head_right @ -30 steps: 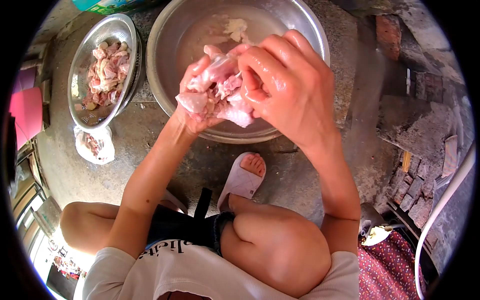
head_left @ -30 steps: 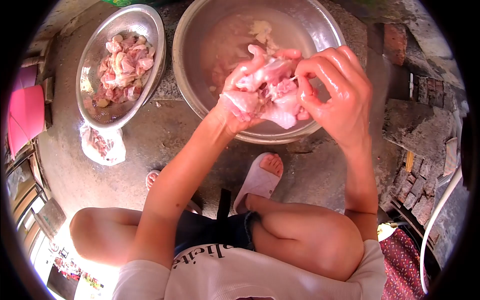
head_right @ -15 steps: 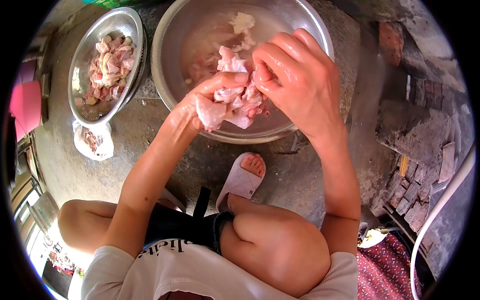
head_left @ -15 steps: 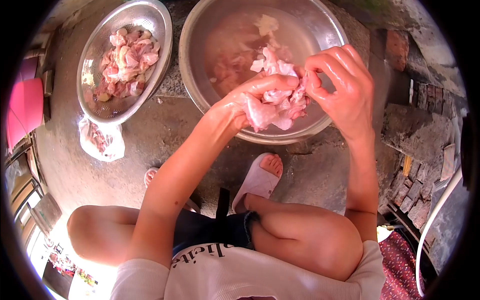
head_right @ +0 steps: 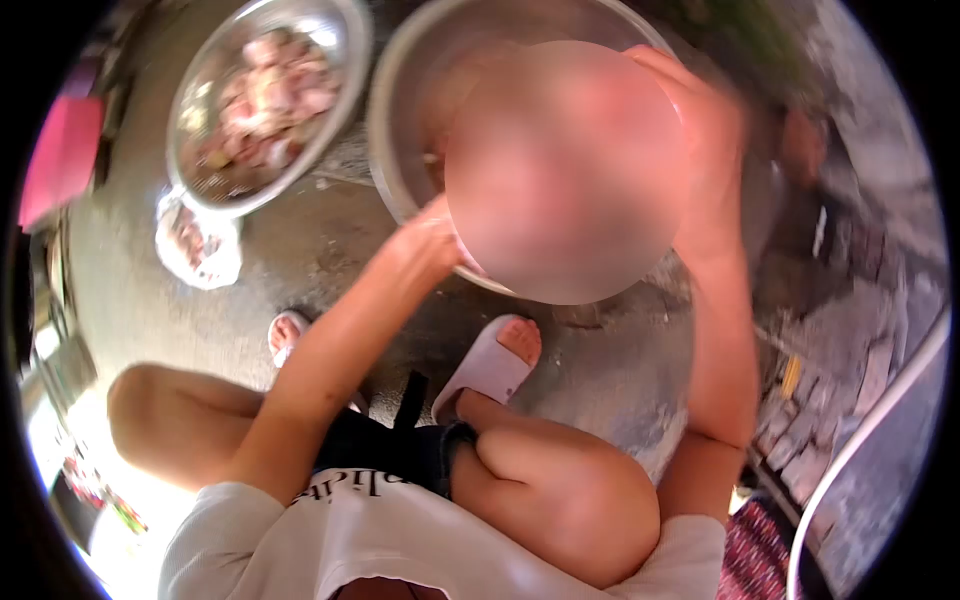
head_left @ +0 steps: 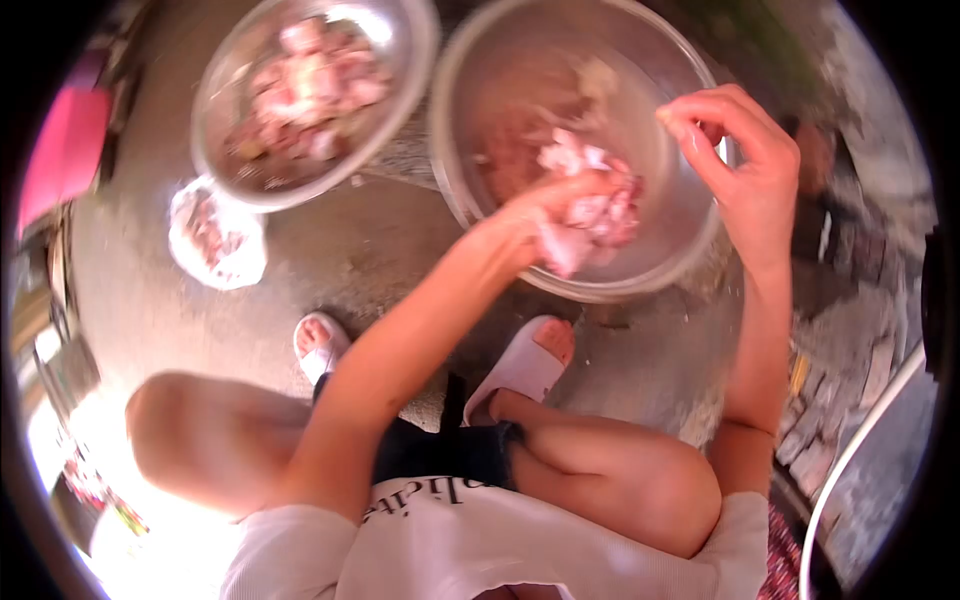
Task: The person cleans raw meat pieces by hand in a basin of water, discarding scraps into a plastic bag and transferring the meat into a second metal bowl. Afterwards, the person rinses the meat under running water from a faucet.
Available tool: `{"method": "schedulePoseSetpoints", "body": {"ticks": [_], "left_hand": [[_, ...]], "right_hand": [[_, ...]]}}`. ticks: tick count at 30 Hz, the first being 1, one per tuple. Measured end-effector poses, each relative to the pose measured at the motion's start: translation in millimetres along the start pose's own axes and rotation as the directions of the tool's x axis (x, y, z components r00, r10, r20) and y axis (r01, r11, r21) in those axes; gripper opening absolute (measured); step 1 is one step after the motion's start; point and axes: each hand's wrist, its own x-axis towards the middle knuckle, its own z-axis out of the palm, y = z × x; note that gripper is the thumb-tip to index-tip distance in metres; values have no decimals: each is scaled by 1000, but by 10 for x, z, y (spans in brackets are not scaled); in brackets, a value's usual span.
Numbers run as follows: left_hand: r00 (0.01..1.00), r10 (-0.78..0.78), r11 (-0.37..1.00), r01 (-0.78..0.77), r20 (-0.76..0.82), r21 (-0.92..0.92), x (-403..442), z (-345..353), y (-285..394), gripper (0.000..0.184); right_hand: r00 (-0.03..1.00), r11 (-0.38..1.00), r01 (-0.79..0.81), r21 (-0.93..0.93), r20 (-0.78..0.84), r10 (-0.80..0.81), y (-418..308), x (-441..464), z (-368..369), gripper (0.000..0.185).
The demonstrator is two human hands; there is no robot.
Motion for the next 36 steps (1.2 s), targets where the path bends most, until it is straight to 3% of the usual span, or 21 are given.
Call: {"method": "schedulePoseSetpoints", "body": {"ticks": [1,3,4,7,9,11,13,16,17,19,23,27,28,29,30,31,32,33,34,36], "left_hand": [[989,-6,992,24,145,-124,77,-187,-27,28],[970,2,997,-22,241,80,-94,-172,79,44],[964,28,991,-61,265,118,-107,-171,66,43],[958,57,985,-100,282,142,-109,-185,-71,40],[949,87,986,-126,304,113,-37,-206,-113,38],[941,107,986,-142,320,88,19,-242,-122,37],[932,112,987,-145,345,70,71,-216,-154,35],[923,130,987,-155,363,41,132,-221,-124,32],[920,130,987,-154,369,35,154,-223,-106,32],[915,140,988,-155,378,10,208,-220,-104,30],[914,126,991,-132,387,-11,418,-194,-258,27],[919,165,983,-122,359,-141,469,-224,-315,25],[925,164,971,-91,343,-219,383,-197,-251,26],[892,239,965,-174,384,-195,300,-206,-232,26],[850,295,954,-238,435,-182,232,-233,-213,27],[795,204,946,-9,571,-325,257,-274,-162,31],[846,289,937,-155,448,-312,160,-222,-132,36],[825,241,961,-128,512,-245,119,-183,-23,39],[900,203,956,-97,385,-278,-46,2,37,43],[839,177,943,5,515,-332,93,3,48,49]], "right_hand": [[990,996,79,42,114,-83,-127,186,90,10],[896,947,259,189,319,-308,-519,567,467,7],[879,951,138,276,409,-246,-769,698,712,6],[731,875,317,367,493,-472,-1374,1163,1712,6],[677,824,515,236,478,-560,-1797,1385,2492,10],[603,652,756,57,326,-728,-2027,1468,3427,12],[579,633,772,-61,479,-660,-2123,1432,4188,7],[503,410,864,-292,551,-666,-1962,1273,4866,13],[544,467,835,-289,558,-627,-1958,1275,4910,15],[623,576,762,-296,579,-526,-1891,1220,4841,20],[553,627,777,49,421,-719,-2046,1495,3665,25],[712,798,602,-41,481,-512,-1881,1370,1903,22],[798,917,397,36,480,-364,-1660,1224,1560,18],[855,981,160,110,481,-193,-1426,1085,1247,14],[857,976,87,199,485,-175,-1146,939,964,9],[866,964,7,268,481,-140,-881,717,659,5],[903,942,-157,297,429,15,-730,468,481,6],[886,918,-277,286,446,128,-605,255,247,8],[903,898,-312,310,389,180,-494,31,60,9],[930,841,-345,416,273,246,-242,-343,-126,10]]}}
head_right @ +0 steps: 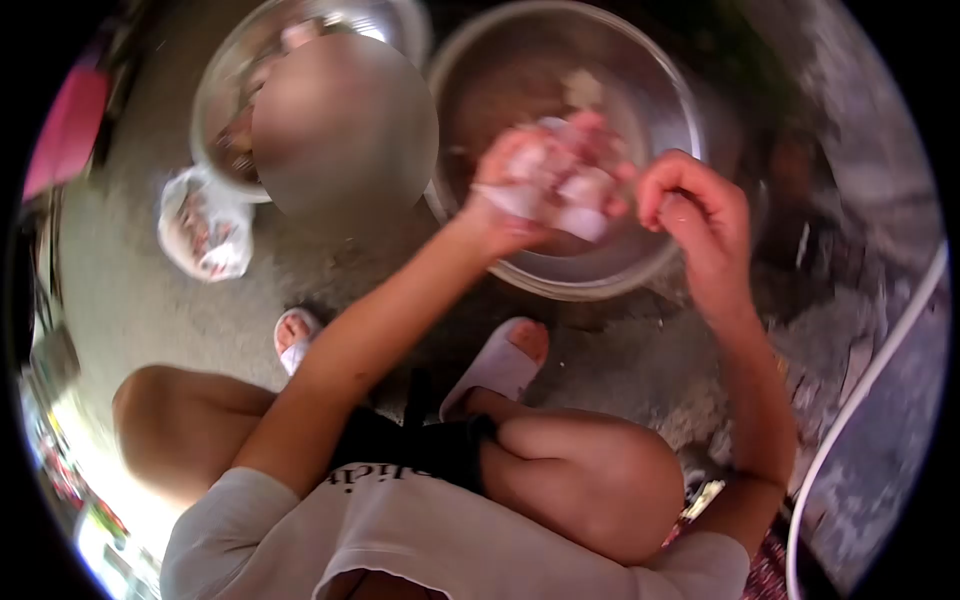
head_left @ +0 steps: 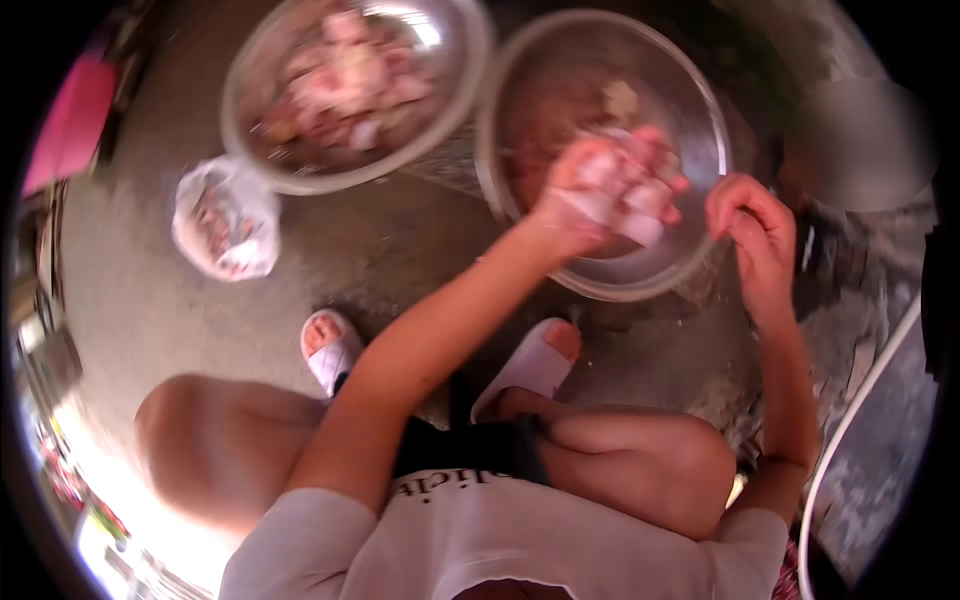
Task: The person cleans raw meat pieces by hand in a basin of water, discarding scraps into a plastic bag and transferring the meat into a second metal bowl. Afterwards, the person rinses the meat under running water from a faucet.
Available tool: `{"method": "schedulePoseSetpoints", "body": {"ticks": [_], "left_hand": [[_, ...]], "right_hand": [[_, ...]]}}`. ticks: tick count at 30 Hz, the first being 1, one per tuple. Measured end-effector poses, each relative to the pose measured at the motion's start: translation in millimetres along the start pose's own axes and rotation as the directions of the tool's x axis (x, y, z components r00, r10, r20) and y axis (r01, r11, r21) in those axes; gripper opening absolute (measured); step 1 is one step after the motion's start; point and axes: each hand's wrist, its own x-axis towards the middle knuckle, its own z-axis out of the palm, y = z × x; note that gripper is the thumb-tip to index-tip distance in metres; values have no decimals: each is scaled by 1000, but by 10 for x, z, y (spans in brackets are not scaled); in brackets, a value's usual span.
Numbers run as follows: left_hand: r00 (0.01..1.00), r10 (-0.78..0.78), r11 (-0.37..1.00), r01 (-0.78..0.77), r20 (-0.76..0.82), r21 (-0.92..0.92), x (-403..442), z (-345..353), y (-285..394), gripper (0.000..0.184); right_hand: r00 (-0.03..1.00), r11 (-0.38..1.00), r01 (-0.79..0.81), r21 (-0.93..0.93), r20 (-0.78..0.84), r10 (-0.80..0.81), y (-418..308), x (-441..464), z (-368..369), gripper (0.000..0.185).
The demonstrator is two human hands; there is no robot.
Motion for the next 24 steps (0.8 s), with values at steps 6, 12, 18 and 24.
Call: {"method": "schedulePoseSetpoints", "body": {"ticks": [6,12,18,24], "left_hand": [[960,79,992,-48,-270,119,136,353,-111,51],[971,70,948,7,-229,318,360,424,-326,50],[938,118,948,-9,-325,319,417,310,-382,47],[983,36,968,11,-180,252,431,291,-388,41]], "right_hand": [[943,973,-67,222,-305,134,483,-448,-27,15],[923,832,17,555,-329,201,715,-537,-76,20],[941,695,13,719,-244,235,740,-559,-195,34],[939,605,20,796,-223,263,691,-578,-221,45]]}}
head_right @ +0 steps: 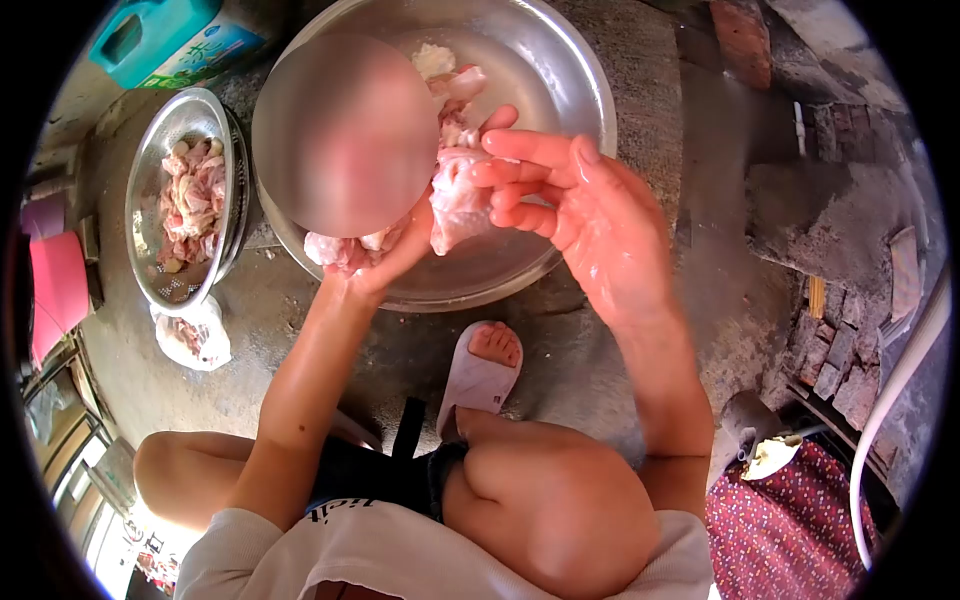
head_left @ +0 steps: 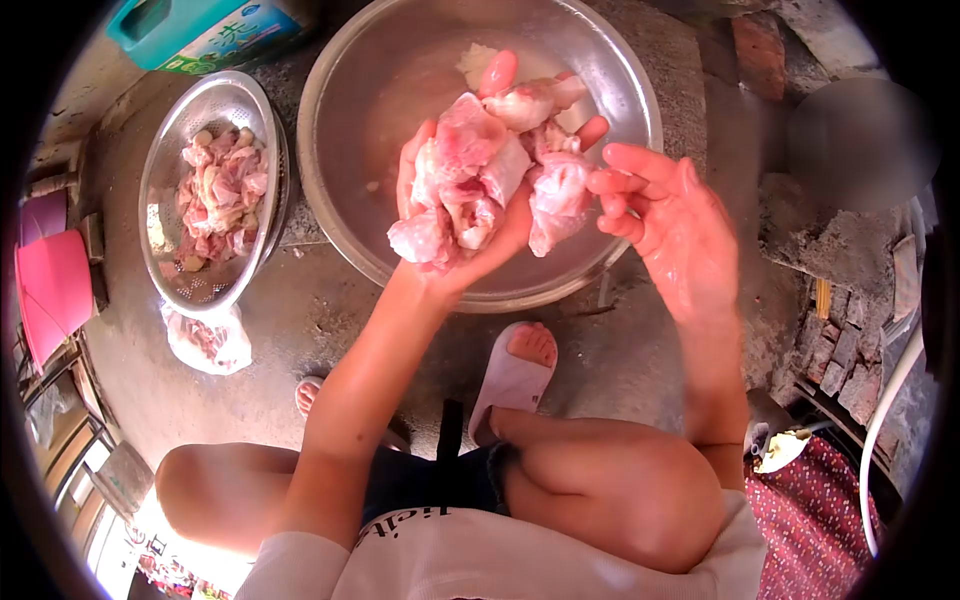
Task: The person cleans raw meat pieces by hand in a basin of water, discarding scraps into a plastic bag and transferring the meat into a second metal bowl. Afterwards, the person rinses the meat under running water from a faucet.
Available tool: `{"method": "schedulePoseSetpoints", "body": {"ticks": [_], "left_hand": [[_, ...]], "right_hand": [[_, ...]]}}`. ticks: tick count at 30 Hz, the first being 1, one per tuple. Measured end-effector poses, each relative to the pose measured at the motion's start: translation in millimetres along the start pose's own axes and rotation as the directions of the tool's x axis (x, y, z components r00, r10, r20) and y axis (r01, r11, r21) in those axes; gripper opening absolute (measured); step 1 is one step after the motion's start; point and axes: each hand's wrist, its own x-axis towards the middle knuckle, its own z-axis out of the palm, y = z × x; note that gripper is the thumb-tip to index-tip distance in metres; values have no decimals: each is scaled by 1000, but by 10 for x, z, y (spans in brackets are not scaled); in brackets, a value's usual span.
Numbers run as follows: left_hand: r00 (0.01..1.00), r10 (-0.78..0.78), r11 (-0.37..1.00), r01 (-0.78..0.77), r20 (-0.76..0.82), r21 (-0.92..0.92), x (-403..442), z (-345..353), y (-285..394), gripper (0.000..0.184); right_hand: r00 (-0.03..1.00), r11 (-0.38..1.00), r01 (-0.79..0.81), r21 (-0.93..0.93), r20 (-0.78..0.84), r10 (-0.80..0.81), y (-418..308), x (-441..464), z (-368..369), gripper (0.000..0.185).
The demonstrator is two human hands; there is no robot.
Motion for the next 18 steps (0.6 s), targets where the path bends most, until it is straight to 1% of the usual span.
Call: {"method": "schedulePoseSetpoints", "body": {"ticks": [1,4,7,8,9,10,11,12,13,14,15,16,17,18], "left_hand": [[1000,-2,1000,2,26,-2,4,-32,2,42],[983,55,993,-35,-177,114,-42,34,-2,47],[994,58,993,-68,-96,-99,-91,-97,123,55],[996,67,992,-73,-57,-107,-115,-116,158,54],[995,98,991,-98,1,-93,-137,-150,182,43],[992,83,981,-64,99,-184,-152,-194,226,39],[977,83,964,-29,196,-264,-195,-229,276,34],[974,94,947,-23,207,-321,-273,-242,328,30],[982,129,988,-115,137,-107,-276,-325,319,27],[984,164,978,-171,66,122,-280,-408,308,24],[970,233,923,-241,63,299,-344,-352,396,22],[952,301,834,-293,60,467,-406,-295,482,22],[957,273,940,-287,101,183,-469,-266,502,20],[959,244,967,-229,142,-113,-529,-239,518,18]], "right_hand": [[1000,999,-18,35,9,17,-1,1,11,46],[1000,1000,-15,8,23,15,-25,7,34,41],[999,990,9,-142,-42,-15,-19,57,190,33],[1000,982,-7,-189,1,8,-48,102,274,31],[998,971,-19,-236,52,32,-89,163,366,28],[992,958,-31,-285,108,64,-129,242,498,26],[982,935,8,-355,180,60,-148,353,683,22],[958,913,-5,-407,258,121,-171,475,912,21],[924,889,-12,-458,335,186,-204,600,1181,19],[888,830,-10,-557,376,263,-213,708,1541,15],[856,813,42,-580,441,271,-126,799,1881,12],[816,797,98,-596,507,278,-11,876,2225,10],[767,779,161,-606,573,287,130,943,2570,8],[749,761,179,-623,588,306,294,1013,2909,7]]}}
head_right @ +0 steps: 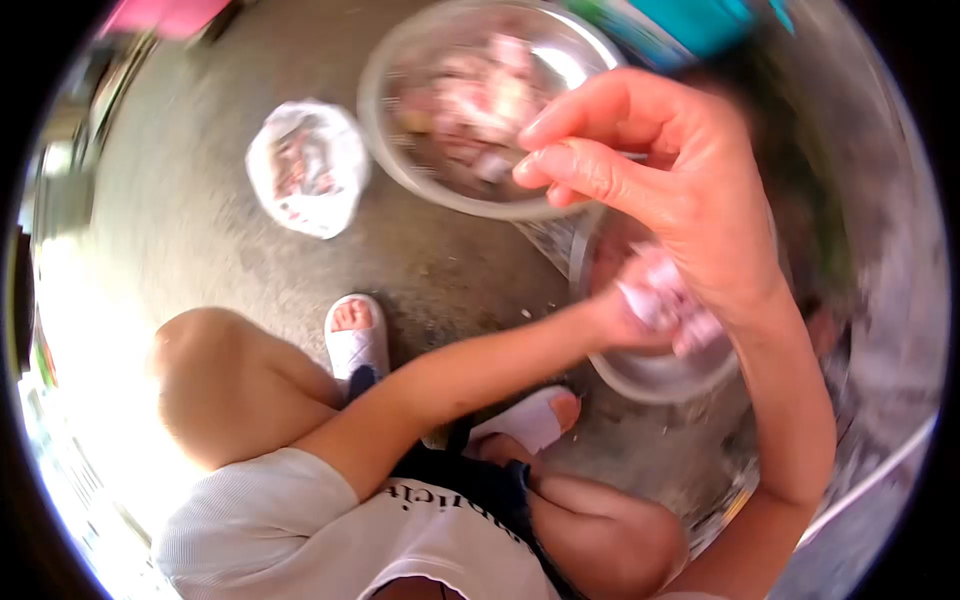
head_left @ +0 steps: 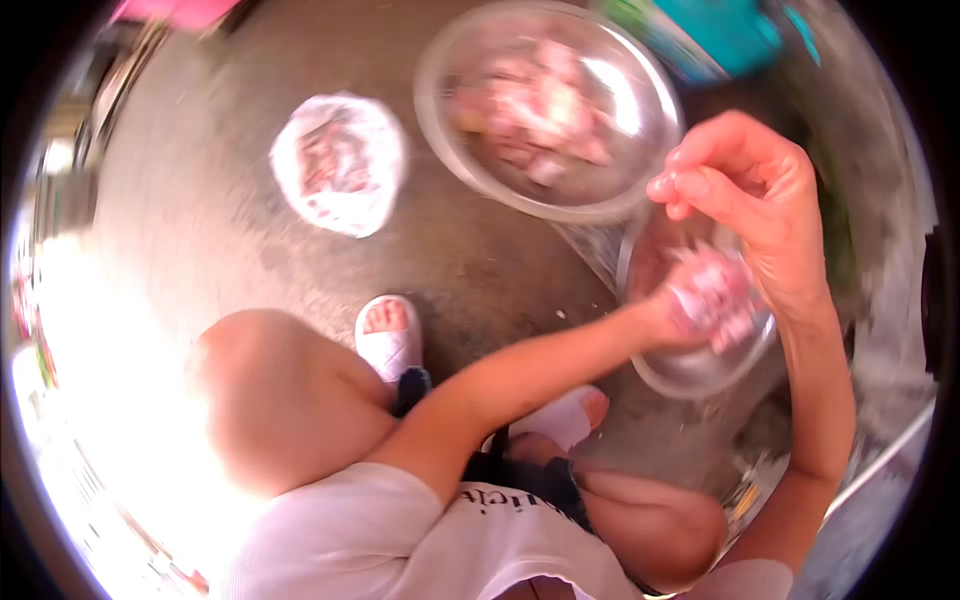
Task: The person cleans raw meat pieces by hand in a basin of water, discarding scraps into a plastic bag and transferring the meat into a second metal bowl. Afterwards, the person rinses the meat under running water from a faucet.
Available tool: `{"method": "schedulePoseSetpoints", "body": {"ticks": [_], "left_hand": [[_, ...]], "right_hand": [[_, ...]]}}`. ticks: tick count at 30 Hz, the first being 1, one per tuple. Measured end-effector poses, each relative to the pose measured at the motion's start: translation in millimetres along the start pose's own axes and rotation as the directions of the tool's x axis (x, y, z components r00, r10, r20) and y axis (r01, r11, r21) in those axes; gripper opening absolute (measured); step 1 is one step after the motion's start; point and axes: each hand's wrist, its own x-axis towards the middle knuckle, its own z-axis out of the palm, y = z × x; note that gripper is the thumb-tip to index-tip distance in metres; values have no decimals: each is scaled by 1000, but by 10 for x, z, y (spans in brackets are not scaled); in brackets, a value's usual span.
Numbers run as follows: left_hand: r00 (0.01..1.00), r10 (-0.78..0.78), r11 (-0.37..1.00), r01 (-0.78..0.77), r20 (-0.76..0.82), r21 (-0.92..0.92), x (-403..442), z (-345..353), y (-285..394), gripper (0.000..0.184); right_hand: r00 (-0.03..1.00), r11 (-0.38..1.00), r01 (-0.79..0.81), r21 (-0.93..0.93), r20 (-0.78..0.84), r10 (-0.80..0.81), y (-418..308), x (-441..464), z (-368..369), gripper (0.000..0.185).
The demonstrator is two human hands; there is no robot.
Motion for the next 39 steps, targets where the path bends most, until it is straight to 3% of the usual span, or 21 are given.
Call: {"method": "schedulePoseSetpoints", "body": {"ticks": [1,2,6,7,8,9,10,13,15,18,19,20,23,25,27,28,29,31,35,39], "left_hand": [[995,-100,884,88,-2,-459,-8,-193,-45,16],[971,-174,848,63,-165,-526,-90,-25,115,21],[989,-136,821,80,-58,-565,-131,94,157,25],[992,-120,825,77,-40,-559,-153,110,192,26],[994,-113,824,86,-14,-560,-184,127,209,27],[996,-93,829,77,-1,-555,-197,134,246,28],[997,-82,832,69,0,-550,-180,112,263,29],[998,-51,838,60,32,-542,-134,108,347,32],[999,-32,843,36,17,-536,-107,86,312,34],[998,-57,839,37,-20,-542,-23,48,156,35],[997,-61,830,29,-38,-557,11,30,98,34],[996,-75,816,30,-55,-577,41,-12,74,32],[991,-120,836,73,-51,-544,57,-88,-45,33],[993,-120,909,112,4,-402,12,-109,86,36],[993,-116,939,120,32,-323,67,-54,181,41],[993,-113,951,113,16,-288,93,-30,171,44],[994,-108,960,98,-25,-262,105,0,141,47],[990,-112,990,105,-84,-90,204,-72,-81,51],[979,-157,981,139,-133,-133,284,-37,-140,48],[974,-177,980,159,-145,-122,451,-11,-365,49]], "right_hand": [[998,994,55,-89,47,-51,-18,284,207,15],[985,977,136,-163,126,-116,20,593,437,17],[873,813,460,-357,347,-341,546,1745,1644,26],[864,729,486,-483,393,-315,697,1924,1950,27],[846,530,534,-659,426,-322,1039,2146,2244,30],[870,296,494,-818,464,-169,1353,2272,2481,36],[868,190,494,-848,493,-58,1640,2289,2615,43],[881,290,458,-840,472,-26,1681,2259,2591,48],[887,415,435,-799,460,-44,1004,2095,2190,49],[872,637,462,-617,449,-197,330,1465,1238,34],[877,619,475,-626,394,-275,177,1174,923,33],[978,743,204,-638,165,-127,63,803,652,32],[979,689,-122,-714,-201,-35,39,-298,-109,29],[956,619,-186,-763,-287,-67,276,-963,-434,24],[986,365,-61,-929,-112,-121,504,-1322,-554,24],[979,388,-42,-921,-116,-170,680,-1381,-529,26],[968,416,-10,-909,-114,-225,836,-1422,-516,28],[917,414,-128,-901,-266,-296,1210,-1730,-767,30],[788,549,-79,-832,-389,-477,1500,-1844,-833,34],[610,750,-50,-660,-614,-500,1553,-2012,-899,41]]}}
